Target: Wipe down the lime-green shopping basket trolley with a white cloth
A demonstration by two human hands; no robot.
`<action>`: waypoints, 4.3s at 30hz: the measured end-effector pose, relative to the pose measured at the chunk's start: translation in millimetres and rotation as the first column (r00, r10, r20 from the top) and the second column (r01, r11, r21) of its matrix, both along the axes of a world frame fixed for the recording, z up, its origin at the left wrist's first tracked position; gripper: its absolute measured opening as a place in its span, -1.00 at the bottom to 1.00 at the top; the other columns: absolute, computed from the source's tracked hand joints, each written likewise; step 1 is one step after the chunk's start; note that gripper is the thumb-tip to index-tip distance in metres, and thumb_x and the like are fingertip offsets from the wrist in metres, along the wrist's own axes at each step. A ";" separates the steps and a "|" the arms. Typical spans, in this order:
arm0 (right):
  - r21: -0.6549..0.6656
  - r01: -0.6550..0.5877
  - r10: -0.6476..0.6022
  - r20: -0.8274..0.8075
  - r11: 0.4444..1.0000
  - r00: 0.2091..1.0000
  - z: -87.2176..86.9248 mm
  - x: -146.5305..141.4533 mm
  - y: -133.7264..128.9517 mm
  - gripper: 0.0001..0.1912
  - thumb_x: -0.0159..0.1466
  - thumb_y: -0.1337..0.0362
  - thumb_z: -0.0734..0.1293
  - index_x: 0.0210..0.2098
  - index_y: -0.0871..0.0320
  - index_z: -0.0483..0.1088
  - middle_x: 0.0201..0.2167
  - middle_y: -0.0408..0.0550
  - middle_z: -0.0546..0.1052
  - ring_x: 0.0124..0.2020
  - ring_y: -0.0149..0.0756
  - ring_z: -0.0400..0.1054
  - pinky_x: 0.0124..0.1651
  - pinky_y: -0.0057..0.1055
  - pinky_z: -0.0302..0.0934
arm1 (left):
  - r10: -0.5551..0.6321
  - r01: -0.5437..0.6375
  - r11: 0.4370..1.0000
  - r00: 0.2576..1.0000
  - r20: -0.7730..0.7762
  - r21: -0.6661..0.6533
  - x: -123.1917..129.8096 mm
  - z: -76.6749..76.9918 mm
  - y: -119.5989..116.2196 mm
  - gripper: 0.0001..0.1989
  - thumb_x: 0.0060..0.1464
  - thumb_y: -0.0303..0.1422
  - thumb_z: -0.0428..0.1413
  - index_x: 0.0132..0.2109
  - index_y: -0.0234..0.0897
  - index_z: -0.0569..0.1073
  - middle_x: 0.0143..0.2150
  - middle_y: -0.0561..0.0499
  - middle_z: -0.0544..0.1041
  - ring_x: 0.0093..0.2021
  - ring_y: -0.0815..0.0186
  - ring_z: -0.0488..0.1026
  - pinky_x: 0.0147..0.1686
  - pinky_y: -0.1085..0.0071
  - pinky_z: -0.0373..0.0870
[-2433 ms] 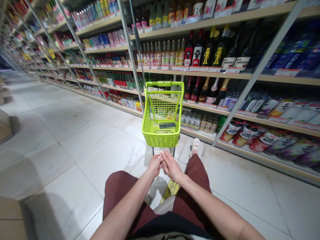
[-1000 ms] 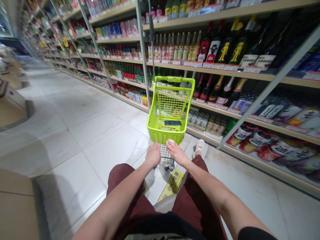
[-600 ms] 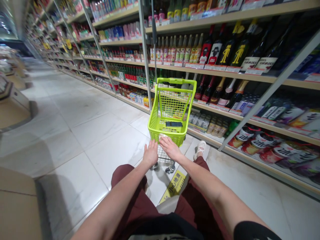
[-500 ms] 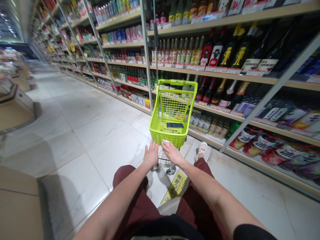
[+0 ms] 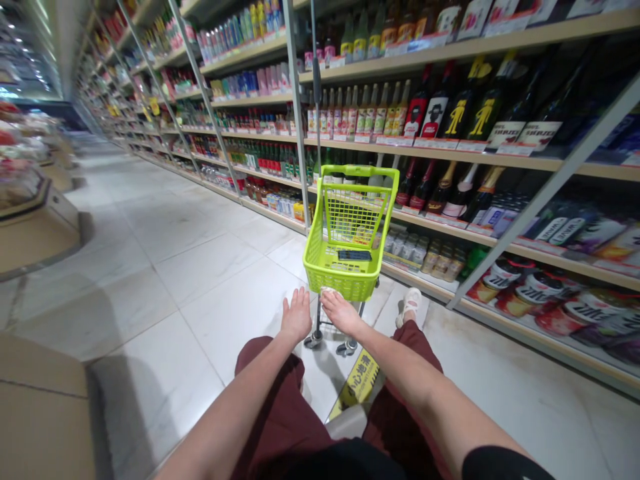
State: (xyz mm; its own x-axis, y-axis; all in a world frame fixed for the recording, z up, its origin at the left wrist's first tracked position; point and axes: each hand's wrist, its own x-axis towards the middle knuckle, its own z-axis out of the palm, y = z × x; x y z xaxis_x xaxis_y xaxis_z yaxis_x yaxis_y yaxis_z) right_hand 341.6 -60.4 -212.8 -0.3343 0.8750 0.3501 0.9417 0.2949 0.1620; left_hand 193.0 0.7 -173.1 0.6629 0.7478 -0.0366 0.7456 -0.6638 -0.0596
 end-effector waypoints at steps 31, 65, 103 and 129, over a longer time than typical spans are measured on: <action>0.107 -0.022 0.020 0.016 0.994 1.000 -1.5 47.1 -69.6 -0.72 0.27 0.41 0.12 -0.07 0.18 0.35 0.03 -0.03 0.35 0.20 -0.21 -0.03 0.14 -0.12 0.07 | -0.224 0.225 0.973 0.974 0.037 -0.040 41.1 -0.7 -45.7 -0.39 -0.03 -0.46 -0.15 0.22 -0.43 -0.02 0.30 -0.14 -0.11 0.28 0.16 -0.21 0.18 0.09 -0.15; 0.293 0.059 0.016 -0.248 0.954 0.969 51.8 15.2 -44.8 -0.63 0.29 0.41 0.06 0.05 0.15 0.24 0.10 -0.01 0.26 0.25 -0.26 -0.19 0.18 -0.10 -0.04 | -0.133 0.135 0.991 0.988 0.076 -0.024 31.6 2.0 -26.6 -0.36 -0.06 -0.49 -0.14 0.22 -0.45 -0.06 0.30 -0.15 -0.10 0.28 0.16 -0.21 0.17 0.09 -0.13; -0.003 -0.008 0.008 0.008 1.000 1.000 18.6 -25.9 26.8 -0.74 0.25 0.42 0.14 -0.13 0.28 0.36 0.01 0.10 0.34 0.17 -0.17 0.03 0.14 -0.11 0.04 | 0.027 -0.030 0.998 0.998 0.059 0.052 -20.7 10.5 22.3 -0.34 -0.08 -0.42 -0.08 0.21 -0.42 -0.02 0.29 -0.15 -0.10 0.27 0.16 -0.17 0.16 0.09 -0.08; 0.164 0.205 -0.152 -0.285 0.965 0.946 84.6 -3.9 25.3 -0.67 0.25 0.40 0.15 0.01 0.19 0.27 0.10 0.06 0.26 0.21 -0.21 -0.08 0.17 -0.11 -0.04 | -0.078 0.036 0.975 0.980 0.185 0.221 6.2 38.6 16.9 -0.33 -0.09 -0.42 -0.09 0.21 -0.48 -0.04 0.27 -0.19 -0.02 0.26 0.13 -0.13 0.15 0.07 -0.05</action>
